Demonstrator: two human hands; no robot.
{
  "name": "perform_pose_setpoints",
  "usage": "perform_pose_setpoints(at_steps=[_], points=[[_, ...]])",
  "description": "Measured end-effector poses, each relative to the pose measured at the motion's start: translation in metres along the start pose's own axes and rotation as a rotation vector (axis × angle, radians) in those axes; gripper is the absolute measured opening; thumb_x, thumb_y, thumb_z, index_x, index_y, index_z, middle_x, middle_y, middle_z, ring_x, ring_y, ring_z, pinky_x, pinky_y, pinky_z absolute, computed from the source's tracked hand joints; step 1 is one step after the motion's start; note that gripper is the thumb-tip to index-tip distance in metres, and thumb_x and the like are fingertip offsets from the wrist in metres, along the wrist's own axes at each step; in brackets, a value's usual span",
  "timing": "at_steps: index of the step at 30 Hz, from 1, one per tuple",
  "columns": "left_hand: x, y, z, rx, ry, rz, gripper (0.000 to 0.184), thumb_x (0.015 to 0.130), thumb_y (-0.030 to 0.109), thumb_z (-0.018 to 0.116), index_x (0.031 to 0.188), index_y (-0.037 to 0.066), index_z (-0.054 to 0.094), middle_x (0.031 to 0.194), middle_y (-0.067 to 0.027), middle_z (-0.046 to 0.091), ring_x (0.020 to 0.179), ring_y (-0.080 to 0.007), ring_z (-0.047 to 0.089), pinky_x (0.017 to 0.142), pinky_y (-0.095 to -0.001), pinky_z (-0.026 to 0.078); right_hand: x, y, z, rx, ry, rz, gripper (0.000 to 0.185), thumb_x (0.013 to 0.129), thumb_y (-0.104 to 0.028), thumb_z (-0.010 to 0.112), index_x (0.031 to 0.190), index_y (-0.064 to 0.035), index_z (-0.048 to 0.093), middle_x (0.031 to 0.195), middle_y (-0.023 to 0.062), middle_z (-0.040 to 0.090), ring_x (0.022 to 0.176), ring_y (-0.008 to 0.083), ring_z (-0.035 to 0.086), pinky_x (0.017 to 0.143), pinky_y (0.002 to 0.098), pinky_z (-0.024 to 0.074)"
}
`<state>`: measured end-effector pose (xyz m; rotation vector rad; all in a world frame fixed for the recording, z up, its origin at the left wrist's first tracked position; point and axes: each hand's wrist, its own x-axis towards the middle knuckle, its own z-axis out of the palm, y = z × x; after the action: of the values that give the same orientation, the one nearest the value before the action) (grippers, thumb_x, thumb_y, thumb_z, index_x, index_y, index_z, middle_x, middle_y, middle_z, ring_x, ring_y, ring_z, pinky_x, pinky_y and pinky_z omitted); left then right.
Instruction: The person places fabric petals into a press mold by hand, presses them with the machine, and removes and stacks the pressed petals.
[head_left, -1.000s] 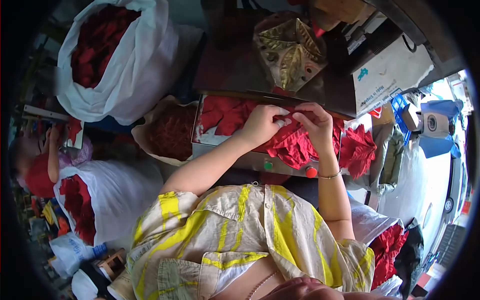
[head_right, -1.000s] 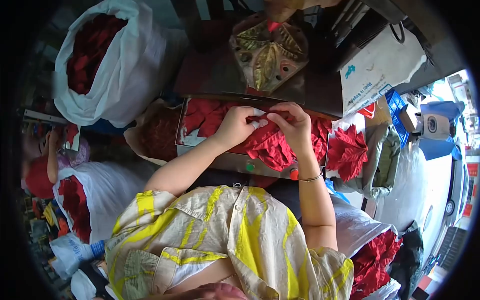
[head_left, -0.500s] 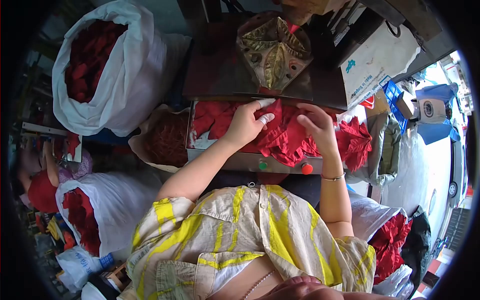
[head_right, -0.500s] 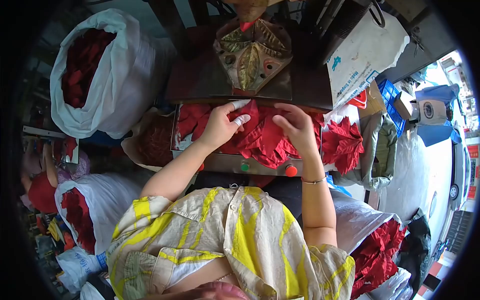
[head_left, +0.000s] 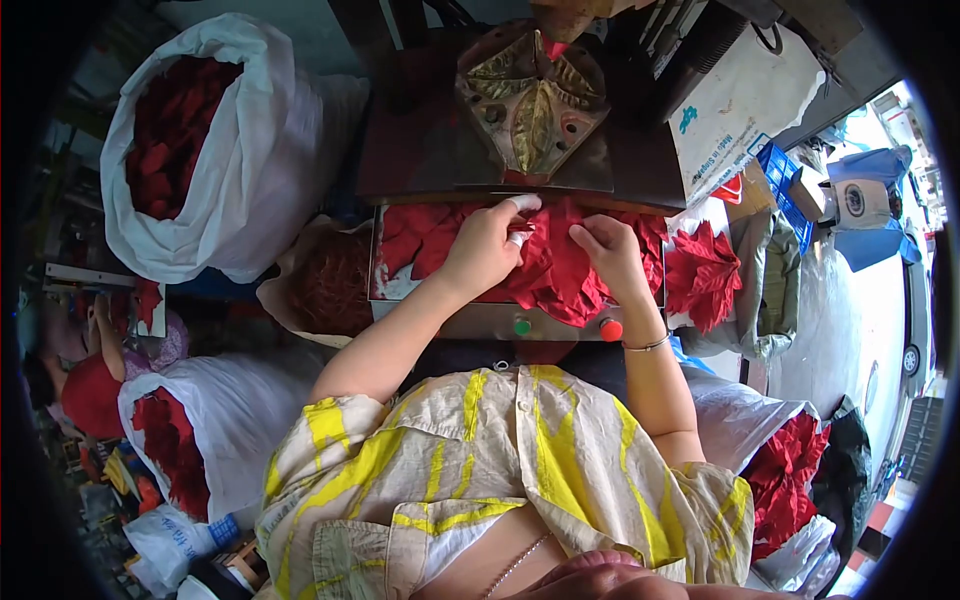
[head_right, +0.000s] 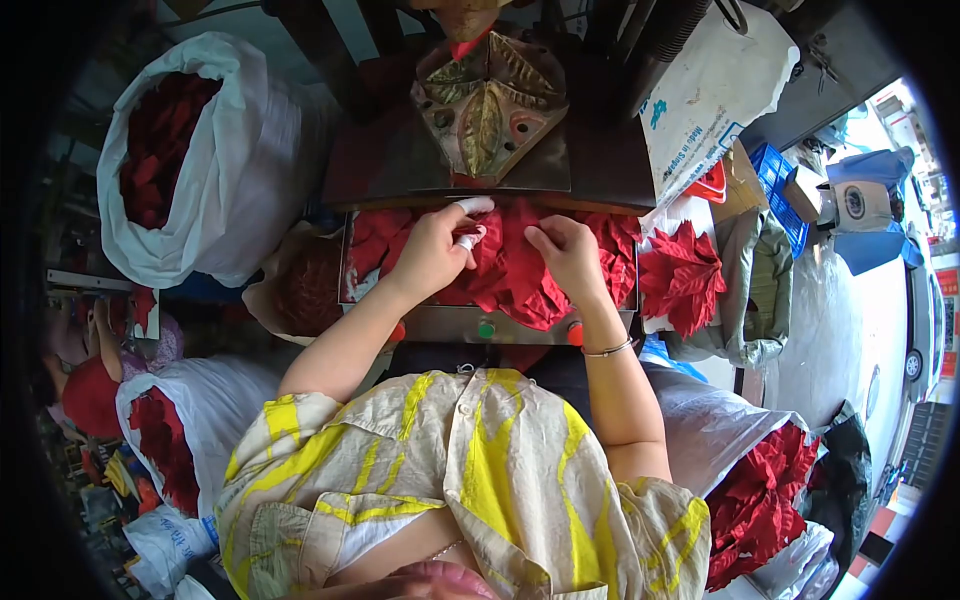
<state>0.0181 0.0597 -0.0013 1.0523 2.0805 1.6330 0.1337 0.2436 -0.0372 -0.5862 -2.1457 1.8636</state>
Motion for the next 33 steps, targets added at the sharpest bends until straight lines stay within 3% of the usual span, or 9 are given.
perform_pose_setpoints(at_steps=[4, 6, 16, 20, 21, 24, 28, 30, 33], points=[[0.016, 0.025, -0.025, 0.036, 0.035, -0.026, 0.02, 0.082, 0.009, 0.076, 0.098, -0.002, 0.072, 0.079, -0.0098, 0.071, 0.064, -0.0117, 0.064, 0.059, -0.0264, 0.051, -0.007, 0.017, -0.019, -0.512, 0.199, -0.131, 0.027, 0.084, -0.01, 0.074, 0.108, -0.0008, 0.065, 0.07, 0.0136, 0.065, 0.059, 0.0165, 0.059, 0.057, 0.0303, 0.0464], [0.034, 0.042, -0.038, 0.191, 0.182, 0.11, 0.022, 0.077, 0.018, 0.08, 0.089, 0.001, 0.073, 0.087, -0.0157, 0.072, 0.077, -0.0311, 0.07, 0.069, -0.0348, 0.054, -0.021, -0.012, -0.023, -0.381, 0.26, -0.057, 0.032, 0.085, -0.008, 0.072, 0.115, -0.0048, 0.063, 0.069, 0.011, 0.065, 0.059, 0.0137, 0.058, 0.056, 0.0288, 0.0453], [0.116, 0.04, -0.057, 0.737, 0.25, 0.348, 0.059, 0.063, 0.033, 0.087, 0.109, 0.008, 0.059, 0.106, -0.0114, 0.061, 0.102, -0.0335, 0.059, 0.086, -0.0432, 0.048, -0.027, -0.058, -0.034, -0.323, 0.235, -0.287, 0.024, 0.089, 0.002, 0.06, 0.109, -0.0042, 0.071, 0.074, -0.0002, 0.064, 0.062, 0.0045, 0.048, 0.057, 0.0205, 0.0392], [0.103, 0.043, -0.062, 0.784, 0.235, 0.307, 0.056, 0.072, 0.03, 0.083, 0.115, 0.008, 0.055, 0.105, -0.0148, 0.06, 0.101, -0.0365, 0.058, 0.088, -0.0452, 0.047, -0.014, -0.083, -0.038, -0.278, 0.191, -0.385, 0.014, 0.089, 0.001, 0.065, 0.102, 0.0001, 0.069, 0.104, 0.0061, 0.062, 0.077, 0.0073, 0.058, 0.065, 0.0208, 0.0465], [0.097, 0.041, -0.064, 0.68, 0.262, 0.366, 0.049, 0.077, 0.025, 0.079, 0.115, 0.007, 0.054, 0.105, -0.0158, 0.059, 0.101, -0.037, 0.057, 0.088, -0.0452, 0.047, -0.003, -0.084, -0.043, -0.131, 0.164, -0.334, 0.012, 0.09, -0.001, 0.065, 0.101, 0.0022, 0.067, 0.123, 0.0088, 0.056, 0.092, 0.0099, 0.062, 0.067, 0.0207, 0.0512], [0.07, 0.042, -0.067, 0.512, 0.26, 0.431, 0.032, 0.091, 0.01, 0.063, 0.121, 0.005, 0.054, 0.108, -0.0187, 0.058, 0.105, -0.0364, 0.055, 0.091, -0.0436, 0.045, 0.036, -0.132, -0.04, -0.006, 0.218, -0.186, 0.016, 0.09, -0.004, 0.067, 0.106, -0.0006, 0.068, 0.097, 0.0073, 0.069, 0.08, 0.0119, 0.067, 0.06, 0.0228, 0.0551], [0.031, 0.049, -0.069, 0.023, -0.032, 0.078, 0.028, 0.097, 0.004, 0.053, 0.124, 0.002, 0.059, 0.102, -0.0158, 0.067, 0.092, -0.0221, 0.065, 0.083, -0.0328, 0.051, 0.128, -0.182, -0.033, -0.674, 0.254, -0.422, 0.026, 0.091, -0.016, 0.068, 0.111, 0.0012, 0.066, 0.091, 0.0039, 0.071, 0.077, 0.0129, 0.068, 0.067, 0.0278, 0.0562], [0.019, 0.045, -0.06, -0.198, -0.071, -0.17, 0.023, 0.098, 0.001, 0.052, 0.117, -0.001, 0.066, 0.091, -0.0102, 0.072, 0.075, -0.0099, 0.067, 0.072, -0.0237, 0.055, 0.216, -0.157, -0.043, -1.129, 0.529, -1.275, 0.023, 0.089, -0.024, 0.07, 0.095, -0.0024, 0.07, 0.079, 0.0025, 0.068, 0.078, 0.0094, 0.065, 0.07, 0.028, 0.0501], [0.008, 0.023, -0.042, -0.245, 0.043, -0.089, 0.019, 0.093, 0.009, 0.063, 0.108, 0.0, 0.071, 0.092, -0.0146, 0.074, 0.077, -0.0172, 0.072, 0.07, -0.0285, 0.055, 0.26, -0.158, -0.026, -1.139, 0.268, -0.878, 0.022, 0.088, -0.024, 0.07, 0.093, -0.0025, 0.069, 0.078, 0.0027, 0.067, 0.077, 0.0098, 0.064, 0.07, 0.0285, 0.0497]])
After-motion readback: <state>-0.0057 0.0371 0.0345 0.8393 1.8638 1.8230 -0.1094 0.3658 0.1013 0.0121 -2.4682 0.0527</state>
